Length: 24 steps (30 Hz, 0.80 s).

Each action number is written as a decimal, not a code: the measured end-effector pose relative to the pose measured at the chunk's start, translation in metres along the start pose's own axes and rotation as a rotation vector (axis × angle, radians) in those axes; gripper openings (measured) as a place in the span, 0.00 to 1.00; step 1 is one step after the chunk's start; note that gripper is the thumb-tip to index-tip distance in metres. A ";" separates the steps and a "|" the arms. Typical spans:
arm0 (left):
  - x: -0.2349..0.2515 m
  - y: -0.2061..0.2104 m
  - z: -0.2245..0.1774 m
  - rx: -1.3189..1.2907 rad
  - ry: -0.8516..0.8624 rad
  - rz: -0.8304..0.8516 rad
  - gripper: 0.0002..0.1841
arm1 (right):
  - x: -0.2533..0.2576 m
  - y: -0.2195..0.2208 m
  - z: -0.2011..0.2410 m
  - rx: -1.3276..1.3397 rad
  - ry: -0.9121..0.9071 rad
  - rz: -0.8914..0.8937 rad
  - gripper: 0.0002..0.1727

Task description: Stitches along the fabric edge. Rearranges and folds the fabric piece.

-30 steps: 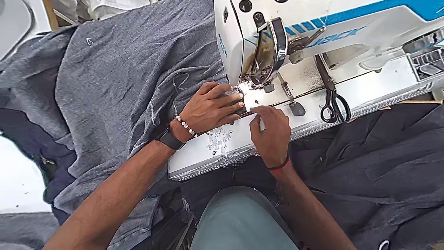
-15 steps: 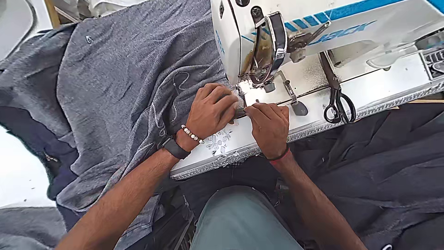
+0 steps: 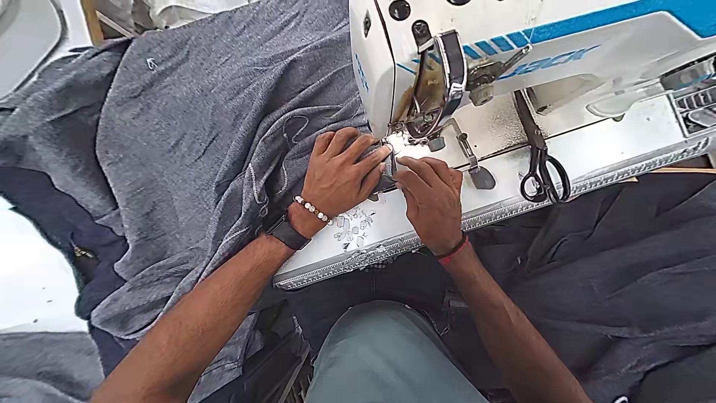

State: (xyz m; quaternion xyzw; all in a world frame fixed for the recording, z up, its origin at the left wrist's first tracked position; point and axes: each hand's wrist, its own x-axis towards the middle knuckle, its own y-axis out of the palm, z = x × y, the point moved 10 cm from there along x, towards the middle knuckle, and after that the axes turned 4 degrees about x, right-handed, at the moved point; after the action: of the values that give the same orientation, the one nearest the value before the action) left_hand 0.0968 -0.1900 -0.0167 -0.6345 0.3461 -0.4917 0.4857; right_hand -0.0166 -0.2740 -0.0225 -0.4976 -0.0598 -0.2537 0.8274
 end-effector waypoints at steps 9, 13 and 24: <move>-0.002 -0.003 0.000 -0.042 0.000 -0.027 0.19 | 0.021 -0.006 0.023 -0.187 -0.229 0.216 0.17; -0.001 -0.002 -0.002 -0.073 0.039 0.004 0.19 | 0.029 -0.006 0.034 -0.254 -0.338 0.303 0.14; -0.001 -0.007 0.004 -0.024 0.078 -0.082 0.16 | 0.042 0.003 0.034 -0.315 -0.327 0.232 0.14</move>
State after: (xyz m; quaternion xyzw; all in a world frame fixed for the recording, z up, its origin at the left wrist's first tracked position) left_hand 0.1003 -0.1859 -0.0104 -0.6342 0.3446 -0.5313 0.4435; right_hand 0.0267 -0.2591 0.0066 -0.6584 -0.0949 -0.0792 0.7424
